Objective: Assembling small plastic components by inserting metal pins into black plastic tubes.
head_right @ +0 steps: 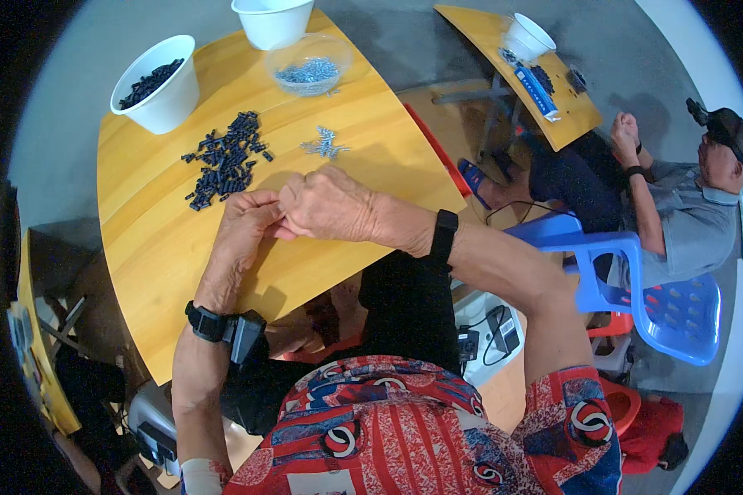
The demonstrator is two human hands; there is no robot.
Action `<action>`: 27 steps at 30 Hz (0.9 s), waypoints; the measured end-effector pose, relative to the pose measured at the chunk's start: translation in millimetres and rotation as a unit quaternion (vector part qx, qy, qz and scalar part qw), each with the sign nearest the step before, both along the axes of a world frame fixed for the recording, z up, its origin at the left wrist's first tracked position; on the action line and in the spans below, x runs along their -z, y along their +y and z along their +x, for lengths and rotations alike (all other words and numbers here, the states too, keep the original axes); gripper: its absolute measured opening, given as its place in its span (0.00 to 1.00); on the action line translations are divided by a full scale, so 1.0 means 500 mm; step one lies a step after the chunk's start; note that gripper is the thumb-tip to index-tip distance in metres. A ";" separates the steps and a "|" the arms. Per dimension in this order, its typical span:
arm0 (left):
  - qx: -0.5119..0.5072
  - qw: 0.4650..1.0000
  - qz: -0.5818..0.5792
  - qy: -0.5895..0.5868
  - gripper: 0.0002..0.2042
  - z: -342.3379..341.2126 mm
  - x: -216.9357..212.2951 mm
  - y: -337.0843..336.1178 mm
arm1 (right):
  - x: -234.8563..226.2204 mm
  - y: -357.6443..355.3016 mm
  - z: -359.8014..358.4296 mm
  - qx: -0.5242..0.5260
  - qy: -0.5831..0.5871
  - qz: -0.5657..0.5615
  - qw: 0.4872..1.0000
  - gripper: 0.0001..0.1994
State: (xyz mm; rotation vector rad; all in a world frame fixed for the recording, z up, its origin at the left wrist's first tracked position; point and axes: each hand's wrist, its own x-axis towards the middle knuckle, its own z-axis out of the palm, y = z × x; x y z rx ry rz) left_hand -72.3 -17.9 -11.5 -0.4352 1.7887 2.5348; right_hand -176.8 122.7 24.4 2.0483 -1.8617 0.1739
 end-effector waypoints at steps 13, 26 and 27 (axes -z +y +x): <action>0.033 0.999 -0.040 0.012 0.08 -0.003 0.014 0.004 | 0.021 0.017 0.020 0.029 -0.054 0.011 0.998 0.12; -0.001 1.000 -0.019 0.018 0.10 0.001 0.000 0.013 | -0.023 0.092 -0.012 0.092 -0.053 -0.180 0.978 0.06; -0.019 1.000 -0.003 0.011 0.10 0.004 0.002 0.010 | -0.048 0.112 -0.032 0.137 -0.112 -0.222 0.959 0.06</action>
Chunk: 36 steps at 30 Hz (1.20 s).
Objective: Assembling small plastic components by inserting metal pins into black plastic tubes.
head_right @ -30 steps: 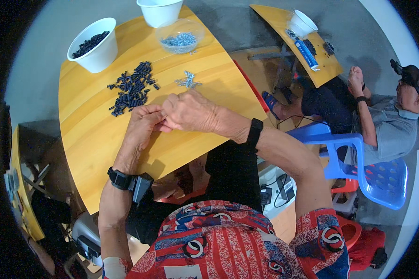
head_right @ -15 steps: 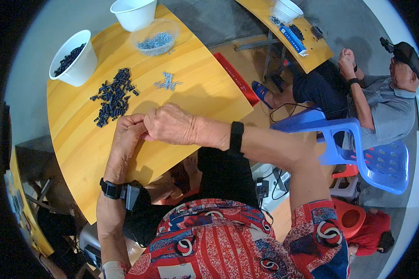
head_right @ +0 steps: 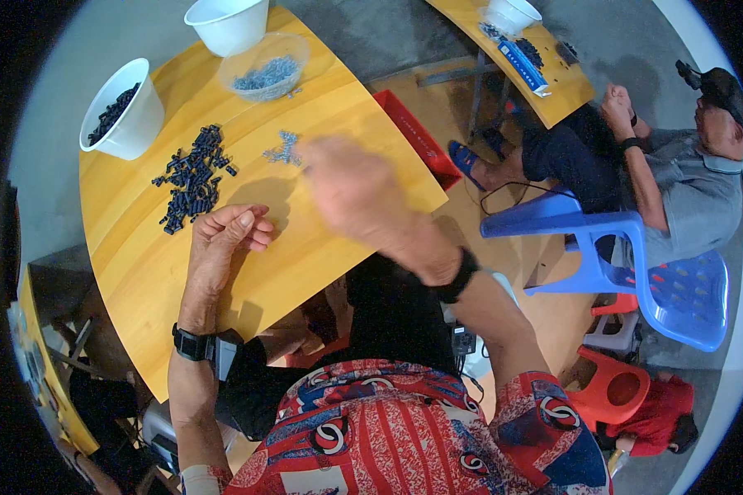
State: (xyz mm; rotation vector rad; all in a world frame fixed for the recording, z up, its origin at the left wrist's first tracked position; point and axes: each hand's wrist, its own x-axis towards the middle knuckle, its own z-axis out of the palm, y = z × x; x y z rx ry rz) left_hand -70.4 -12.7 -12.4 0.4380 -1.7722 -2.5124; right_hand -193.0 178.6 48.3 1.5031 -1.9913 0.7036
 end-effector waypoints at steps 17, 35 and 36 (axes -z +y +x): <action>-0.008 1.000 -0.009 -0.025 0.08 -0.004 -0.008 -0.014 | 0.280 0.254 -0.423 0.300 -0.262 0.133 0.908 0.22; 0.047 0.998 0.023 0.041 0.08 -0.010 0.014 -0.020 | -0.030 -0.106 -0.092 -0.108 -0.550 0.147 0.815 0.13; 0.057 0.998 0.008 0.038 0.08 -0.010 0.012 -0.022 | -0.019 -0.113 -0.090 -0.114 -0.544 0.157 0.817 0.13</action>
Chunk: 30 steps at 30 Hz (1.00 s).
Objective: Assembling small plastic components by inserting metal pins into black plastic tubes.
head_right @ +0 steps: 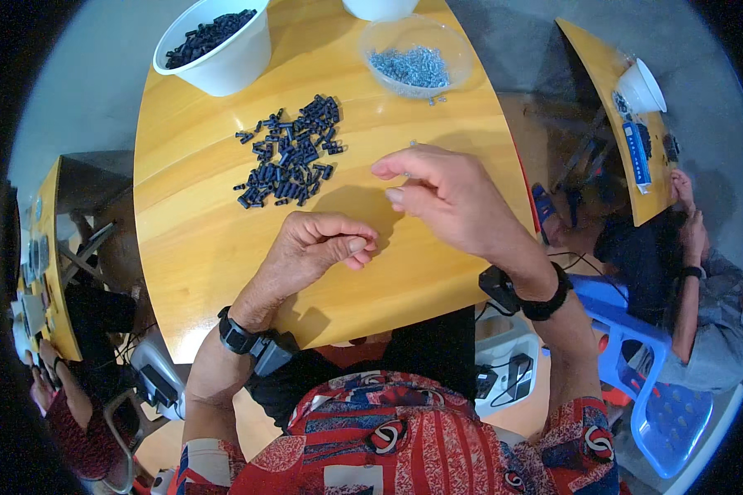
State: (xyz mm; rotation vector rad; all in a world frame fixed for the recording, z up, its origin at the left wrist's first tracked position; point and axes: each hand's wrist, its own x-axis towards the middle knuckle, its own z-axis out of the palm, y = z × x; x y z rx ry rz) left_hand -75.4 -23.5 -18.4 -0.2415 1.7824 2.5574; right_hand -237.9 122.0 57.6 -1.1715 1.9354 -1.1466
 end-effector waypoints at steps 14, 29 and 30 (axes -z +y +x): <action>0.010 0.999 -0.050 0.004 0.08 0.000 -0.007 0.007 | 0.051 -0.072 0.046 -0.015 0.110 -0.006 0.994 0.10; 0.043 0.995 -0.079 0.052 0.07 -0.002 0.023 0.012 | 0.125 -0.164 0.047 -0.004 0.342 -0.075 0.937 0.05; 0.055 0.993 -0.094 0.048 0.06 -0.003 0.024 0.010 | 0.127 -0.165 0.045 -0.006 0.347 -0.073 0.935 0.05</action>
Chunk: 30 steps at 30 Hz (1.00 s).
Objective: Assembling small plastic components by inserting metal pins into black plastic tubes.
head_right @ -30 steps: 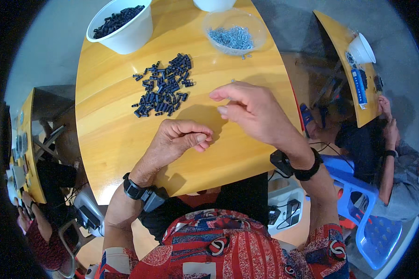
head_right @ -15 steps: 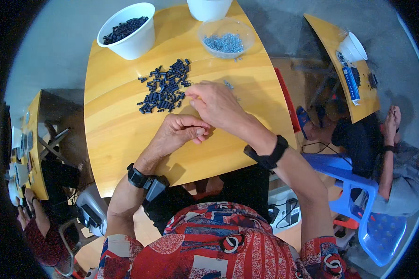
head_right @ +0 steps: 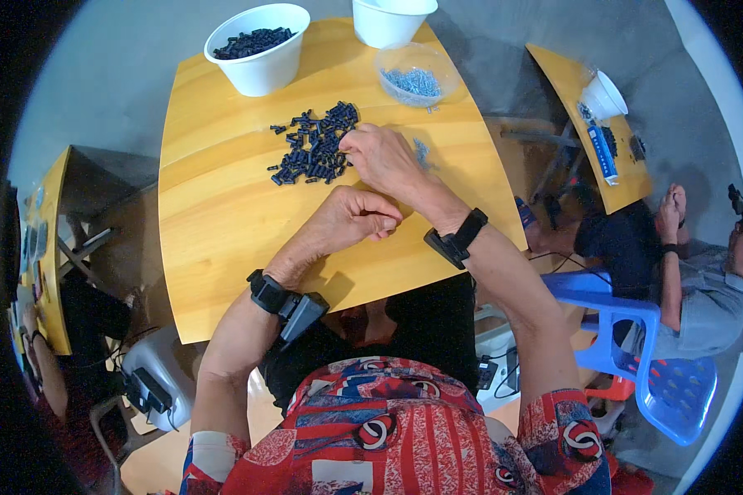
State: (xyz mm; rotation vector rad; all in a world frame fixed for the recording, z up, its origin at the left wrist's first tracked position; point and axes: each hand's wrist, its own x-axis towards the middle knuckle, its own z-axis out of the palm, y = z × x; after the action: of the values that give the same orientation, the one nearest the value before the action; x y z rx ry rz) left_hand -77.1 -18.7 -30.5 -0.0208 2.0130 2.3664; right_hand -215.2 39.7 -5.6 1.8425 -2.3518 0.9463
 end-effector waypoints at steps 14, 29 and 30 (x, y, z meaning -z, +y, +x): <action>-0.019 1.000 0.010 -0.005 0.03 -0.008 0.003 0.005 | -0.021 0.000 0.013 0.017 -0.036 0.039 0.998 0.06; 0.012 1.000 -0.024 -0.008 0.06 -0.006 -0.001 -0.002 | -0.024 -0.001 0.010 0.026 -0.016 0.078 0.996 0.05; 0.006 1.000 -0.021 -0.006 0.06 -0.004 0.002 -0.003 | -0.023 0.008 0.009 0.028 -0.018 0.078 0.996 0.05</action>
State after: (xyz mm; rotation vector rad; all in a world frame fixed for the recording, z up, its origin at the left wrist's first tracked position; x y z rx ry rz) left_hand -79.3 -20.0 -31.3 -0.0241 2.0513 2.3104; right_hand -210.8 43.5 6.0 1.8134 -2.5519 0.8185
